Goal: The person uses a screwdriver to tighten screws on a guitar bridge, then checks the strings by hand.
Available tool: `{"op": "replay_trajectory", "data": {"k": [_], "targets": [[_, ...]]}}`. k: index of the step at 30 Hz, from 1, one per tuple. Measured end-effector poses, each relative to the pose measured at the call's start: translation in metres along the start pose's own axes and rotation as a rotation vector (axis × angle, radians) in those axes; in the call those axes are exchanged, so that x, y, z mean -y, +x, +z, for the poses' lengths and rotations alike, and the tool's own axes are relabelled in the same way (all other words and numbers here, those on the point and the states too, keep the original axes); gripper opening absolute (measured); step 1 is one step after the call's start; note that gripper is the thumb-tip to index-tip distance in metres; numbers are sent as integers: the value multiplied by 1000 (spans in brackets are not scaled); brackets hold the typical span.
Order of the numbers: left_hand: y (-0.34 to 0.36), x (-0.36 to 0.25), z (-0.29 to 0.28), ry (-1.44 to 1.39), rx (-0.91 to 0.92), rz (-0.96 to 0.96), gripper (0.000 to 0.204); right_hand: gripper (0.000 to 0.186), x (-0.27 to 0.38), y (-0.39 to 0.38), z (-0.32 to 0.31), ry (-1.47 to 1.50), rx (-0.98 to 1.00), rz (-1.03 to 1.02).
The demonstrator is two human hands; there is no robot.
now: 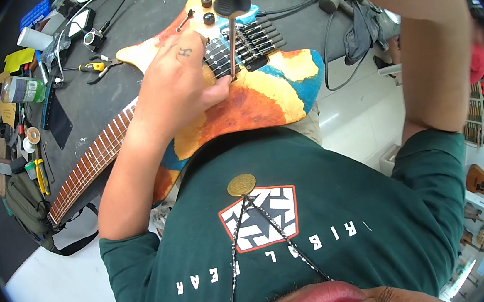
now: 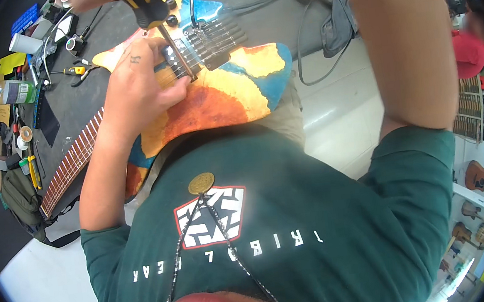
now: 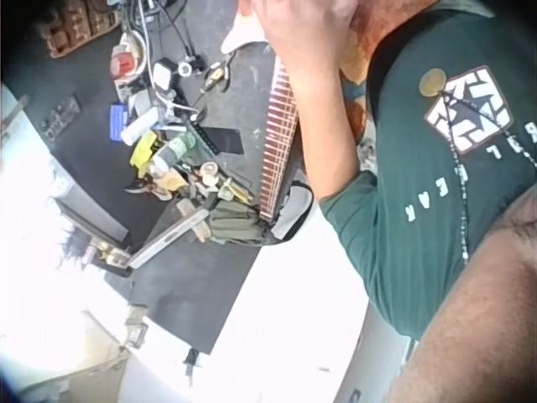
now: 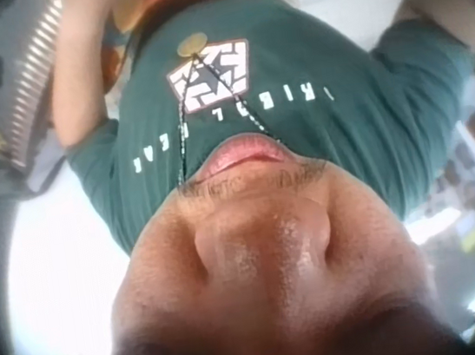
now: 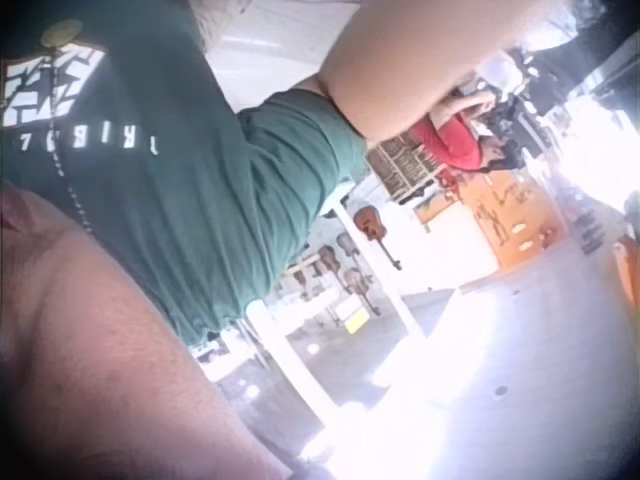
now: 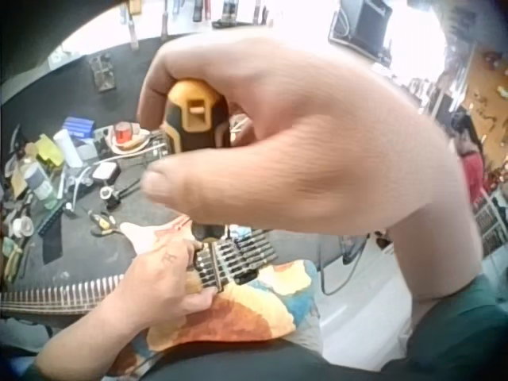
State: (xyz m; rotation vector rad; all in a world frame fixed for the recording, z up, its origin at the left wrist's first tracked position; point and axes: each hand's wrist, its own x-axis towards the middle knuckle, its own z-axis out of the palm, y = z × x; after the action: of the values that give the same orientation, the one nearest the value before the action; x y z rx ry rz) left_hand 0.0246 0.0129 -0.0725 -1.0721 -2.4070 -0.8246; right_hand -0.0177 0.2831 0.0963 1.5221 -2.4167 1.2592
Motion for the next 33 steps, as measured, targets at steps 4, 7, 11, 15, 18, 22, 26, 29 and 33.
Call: {"op": "replay_trajectory", "data": {"k": [4,7,11,15,18,22,26,29,33], "targets": [[-8,0,-5,63,22,-79,60,87,-28,13,33,496,-69,-143],[-5,1,-4,43,26,-21,66,86,-32,-4,66,780,-119,-2],[-2,-2,-3,-11,4,-47,68,72,-32,-23,90,873,-152,253],[-6,-1,-5,29,20,-53,66,54,-40,-33,104,756,-216,304],[-4,0,-6,50,63,-60,68,50,-45,-38,111,787,-303,342],[-4,-2,-8,25,83,-93,65,49,-32,-32,115,742,-385,342],[-1,-2,-6,20,52,-66,66,33,-39,-45,124,429,-355,319],[0,-2,-5,21,-17,10,59,33,-33,-47,118,428,-323,257],[-1,-2,-5,6,7,-16,57,33,-35,-49,120,397,-321,237]]}}
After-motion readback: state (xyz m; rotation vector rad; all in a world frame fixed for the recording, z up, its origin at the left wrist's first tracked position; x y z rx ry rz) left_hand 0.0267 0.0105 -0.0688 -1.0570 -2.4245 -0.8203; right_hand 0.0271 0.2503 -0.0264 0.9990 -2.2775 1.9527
